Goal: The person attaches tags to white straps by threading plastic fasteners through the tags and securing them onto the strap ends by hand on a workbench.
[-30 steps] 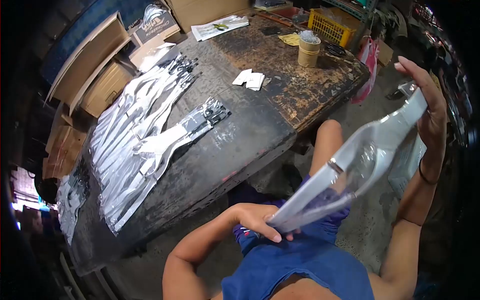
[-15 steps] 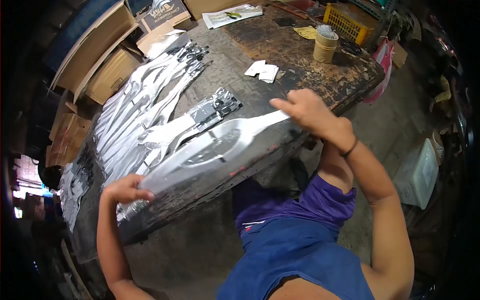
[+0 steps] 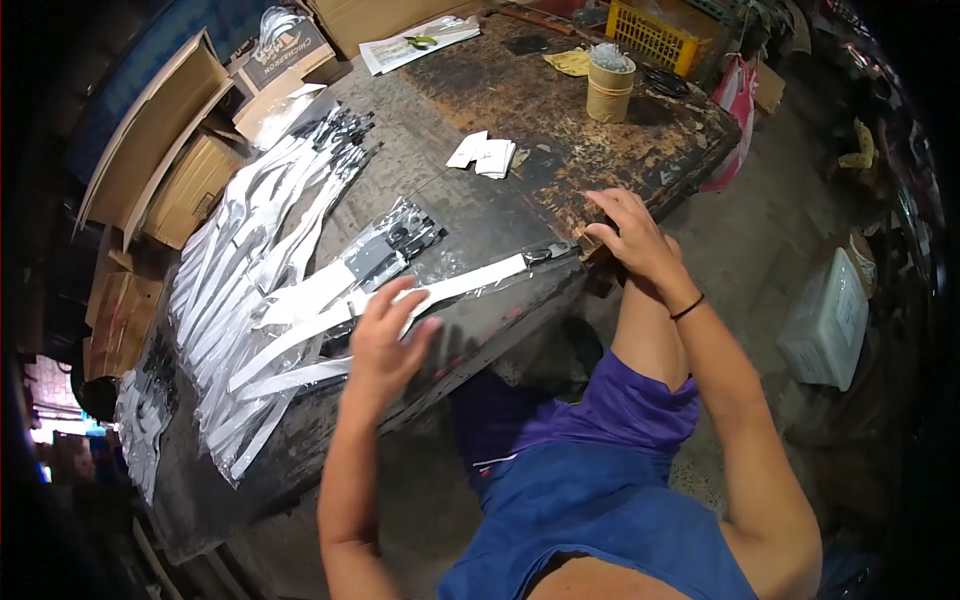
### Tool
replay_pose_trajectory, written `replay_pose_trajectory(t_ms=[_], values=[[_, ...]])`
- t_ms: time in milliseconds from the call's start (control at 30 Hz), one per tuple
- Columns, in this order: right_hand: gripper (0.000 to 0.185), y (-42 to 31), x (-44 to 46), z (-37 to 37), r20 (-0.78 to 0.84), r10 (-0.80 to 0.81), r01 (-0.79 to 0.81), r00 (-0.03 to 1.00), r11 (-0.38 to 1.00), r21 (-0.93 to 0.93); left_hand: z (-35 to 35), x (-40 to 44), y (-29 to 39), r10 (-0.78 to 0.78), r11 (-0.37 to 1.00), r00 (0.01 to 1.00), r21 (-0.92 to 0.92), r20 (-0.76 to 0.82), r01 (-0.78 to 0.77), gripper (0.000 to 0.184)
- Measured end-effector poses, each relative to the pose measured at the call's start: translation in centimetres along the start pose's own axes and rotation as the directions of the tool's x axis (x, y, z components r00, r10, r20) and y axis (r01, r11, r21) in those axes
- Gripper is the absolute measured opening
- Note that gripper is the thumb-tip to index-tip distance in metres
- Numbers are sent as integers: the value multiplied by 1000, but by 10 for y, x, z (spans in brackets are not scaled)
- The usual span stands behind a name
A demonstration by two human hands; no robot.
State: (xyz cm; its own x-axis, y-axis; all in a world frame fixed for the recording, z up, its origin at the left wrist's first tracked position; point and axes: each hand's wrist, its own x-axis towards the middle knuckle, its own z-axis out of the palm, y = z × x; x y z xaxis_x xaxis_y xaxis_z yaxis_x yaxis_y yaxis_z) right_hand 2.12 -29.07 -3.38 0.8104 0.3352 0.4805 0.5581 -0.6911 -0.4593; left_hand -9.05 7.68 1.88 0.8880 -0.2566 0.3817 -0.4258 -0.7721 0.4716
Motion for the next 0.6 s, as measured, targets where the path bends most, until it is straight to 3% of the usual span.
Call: replay_pose_trajectory(t_ms=[33,167,300,400,500,533,600], values=[[40,2,-6,0,-6,80,-79,997,996,46,21,11,3,38,999,998,-2,-45,-38,32],[28,10,-21,9,-44,53,-52,998,999,8,91,48,14,112,984,988,-125,-104,-125,30],[25,12,-24,12,-70,27,-28,997,1000,-11,120,72,23,200,975,961,-57,-191,-214,30],[25,1,-24,10,-63,42,-47,997,995,-85,123,96,15,109,978,967,-147,-230,-145,24],[24,-5,-18,8,-66,41,-49,997,991,-125,127,137,-13,-168,965,964,-234,-207,118,15],[24,-4,-17,9,-60,70,-77,996,989,-126,129,154,-22,-162,968,964,-225,-212,113,15],[22,-2,-16,11,-93,62,-73,994,990,-121,131,186,-38,-345,935,926,-139,-153,325,20]])
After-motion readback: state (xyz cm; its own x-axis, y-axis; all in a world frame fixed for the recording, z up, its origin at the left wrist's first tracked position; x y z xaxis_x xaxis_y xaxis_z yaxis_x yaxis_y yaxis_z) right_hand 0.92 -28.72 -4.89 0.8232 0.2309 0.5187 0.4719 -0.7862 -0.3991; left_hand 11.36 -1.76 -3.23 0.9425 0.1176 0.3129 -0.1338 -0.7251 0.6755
